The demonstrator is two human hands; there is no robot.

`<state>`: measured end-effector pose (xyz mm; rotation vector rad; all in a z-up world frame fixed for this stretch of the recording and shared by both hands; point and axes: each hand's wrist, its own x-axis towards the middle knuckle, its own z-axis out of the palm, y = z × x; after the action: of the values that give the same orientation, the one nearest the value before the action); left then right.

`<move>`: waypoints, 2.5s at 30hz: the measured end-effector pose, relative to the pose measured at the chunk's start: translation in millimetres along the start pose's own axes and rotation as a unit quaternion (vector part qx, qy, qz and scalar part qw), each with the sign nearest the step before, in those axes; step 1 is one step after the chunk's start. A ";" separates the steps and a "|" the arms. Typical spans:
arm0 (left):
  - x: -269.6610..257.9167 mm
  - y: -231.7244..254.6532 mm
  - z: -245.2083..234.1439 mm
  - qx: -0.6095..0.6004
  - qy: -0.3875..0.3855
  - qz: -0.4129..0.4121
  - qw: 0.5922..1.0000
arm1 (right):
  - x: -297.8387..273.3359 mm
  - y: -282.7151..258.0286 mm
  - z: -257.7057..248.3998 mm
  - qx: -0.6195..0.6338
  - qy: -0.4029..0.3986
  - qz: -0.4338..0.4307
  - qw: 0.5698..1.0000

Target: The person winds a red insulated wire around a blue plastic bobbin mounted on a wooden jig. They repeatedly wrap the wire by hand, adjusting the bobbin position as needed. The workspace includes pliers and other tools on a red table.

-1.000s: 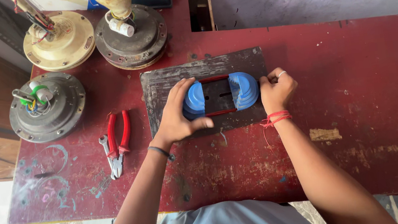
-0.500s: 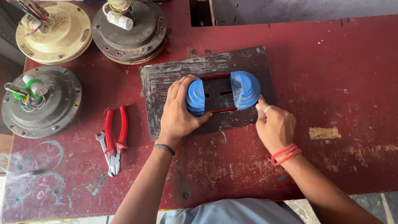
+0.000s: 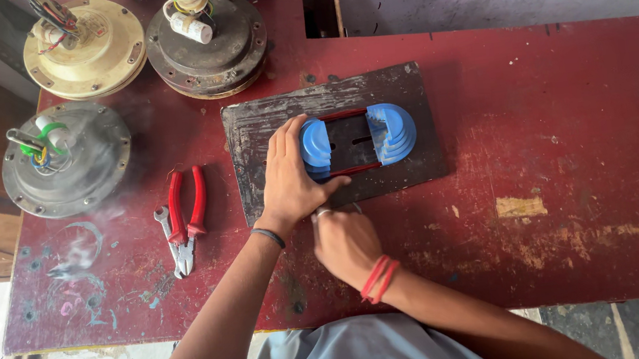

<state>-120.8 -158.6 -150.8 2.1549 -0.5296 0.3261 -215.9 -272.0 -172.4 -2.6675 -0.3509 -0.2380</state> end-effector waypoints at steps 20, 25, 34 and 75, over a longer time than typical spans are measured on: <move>-11.2 -26.8 -1.5 -0.114 -0.044 0.017 0.992 | -43.6 50.8 -47.5 0.592 -0.251 0.281 0.712; -10.0 -27.8 -3.6 -0.119 -0.044 0.009 0.992 | -60.7 38.8 -69.6 0.628 -0.333 0.375 0.595; -14.4 -21.3 3.3 -0.108 -0.013 0.003 0.994 | 10.1 29.1 -213.3 0.764 -0.237 0.209 0.563; -20.7 -21.7 -8.8 -0.135 -0.011 0.001 0.991 | 57.3 15.1 -101.0 0.003 -0.118 -0.185 0.976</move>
<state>-128.8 -134.7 -169.3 1.8978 -0.5552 0.2185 -168.2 -318.0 -75.9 -2.6094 -0.9228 -0.0295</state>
